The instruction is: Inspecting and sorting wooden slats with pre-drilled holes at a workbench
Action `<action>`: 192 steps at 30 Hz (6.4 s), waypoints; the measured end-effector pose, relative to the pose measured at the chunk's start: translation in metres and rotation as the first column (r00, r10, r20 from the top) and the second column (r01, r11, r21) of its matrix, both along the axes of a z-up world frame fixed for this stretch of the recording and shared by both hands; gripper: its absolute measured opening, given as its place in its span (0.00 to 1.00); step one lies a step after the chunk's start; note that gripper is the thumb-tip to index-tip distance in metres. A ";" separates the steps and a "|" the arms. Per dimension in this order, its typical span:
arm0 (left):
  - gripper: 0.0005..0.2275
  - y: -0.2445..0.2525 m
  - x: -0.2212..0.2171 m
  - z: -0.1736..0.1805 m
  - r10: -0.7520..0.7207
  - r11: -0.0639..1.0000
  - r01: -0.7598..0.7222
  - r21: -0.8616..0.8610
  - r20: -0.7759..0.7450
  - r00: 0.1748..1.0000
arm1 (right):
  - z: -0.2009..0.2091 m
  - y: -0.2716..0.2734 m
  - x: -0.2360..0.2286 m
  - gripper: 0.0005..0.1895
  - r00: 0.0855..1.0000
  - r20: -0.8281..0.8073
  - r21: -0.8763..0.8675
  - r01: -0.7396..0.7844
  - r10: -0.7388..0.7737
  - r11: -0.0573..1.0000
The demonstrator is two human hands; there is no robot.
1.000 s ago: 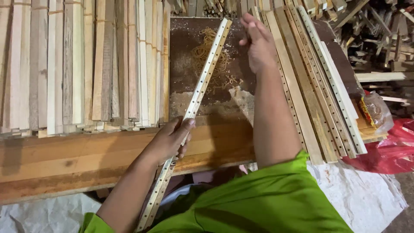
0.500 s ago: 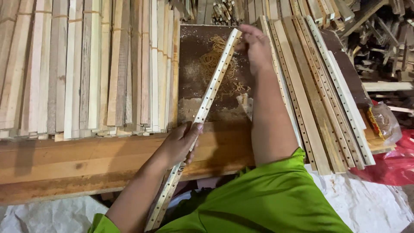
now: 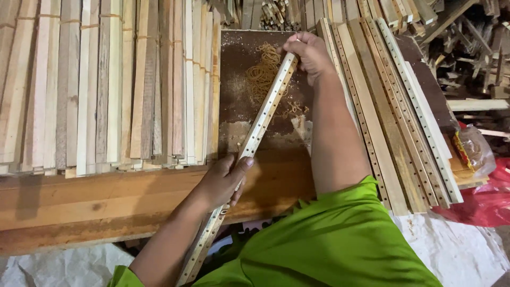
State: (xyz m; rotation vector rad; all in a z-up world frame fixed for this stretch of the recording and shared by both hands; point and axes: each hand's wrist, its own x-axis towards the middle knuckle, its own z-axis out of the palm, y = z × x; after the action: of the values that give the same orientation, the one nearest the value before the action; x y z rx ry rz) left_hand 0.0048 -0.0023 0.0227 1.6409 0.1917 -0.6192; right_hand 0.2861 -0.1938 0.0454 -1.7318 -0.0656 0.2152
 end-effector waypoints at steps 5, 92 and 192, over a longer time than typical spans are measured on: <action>0.26 0.005 0.002 -0.009 0.018 0.999 -0.018 0.042 -0.005 1.000 | -0.023 0.006 0.005 0.03 0.999 -0.028 0.325 -0.010 0.020 0.946; 0.19 -0.026 0.025 0.042 0.025 1.000 -0.022 -0.015 0.311 0.950 | 0.043 0.001 -0.093 0.46 0.939 -0.184 0.426 0.343 -0.292 0.837; 0.14 -0.065 0.041 0.088 -0.179 0.774 0.009 0.633 0.205 0.962 | -0.015 -0.036 -0.070 0.09 0.819 0.548 0.262 0.024 -0.169 0.965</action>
State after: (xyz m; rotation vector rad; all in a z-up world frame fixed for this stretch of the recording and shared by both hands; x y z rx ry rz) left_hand 0.0457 -0.0669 0.1108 2.3819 0.1323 -0.4272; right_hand 0.2160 -0.2301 0.0308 -1.4932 -0.4249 -0.3841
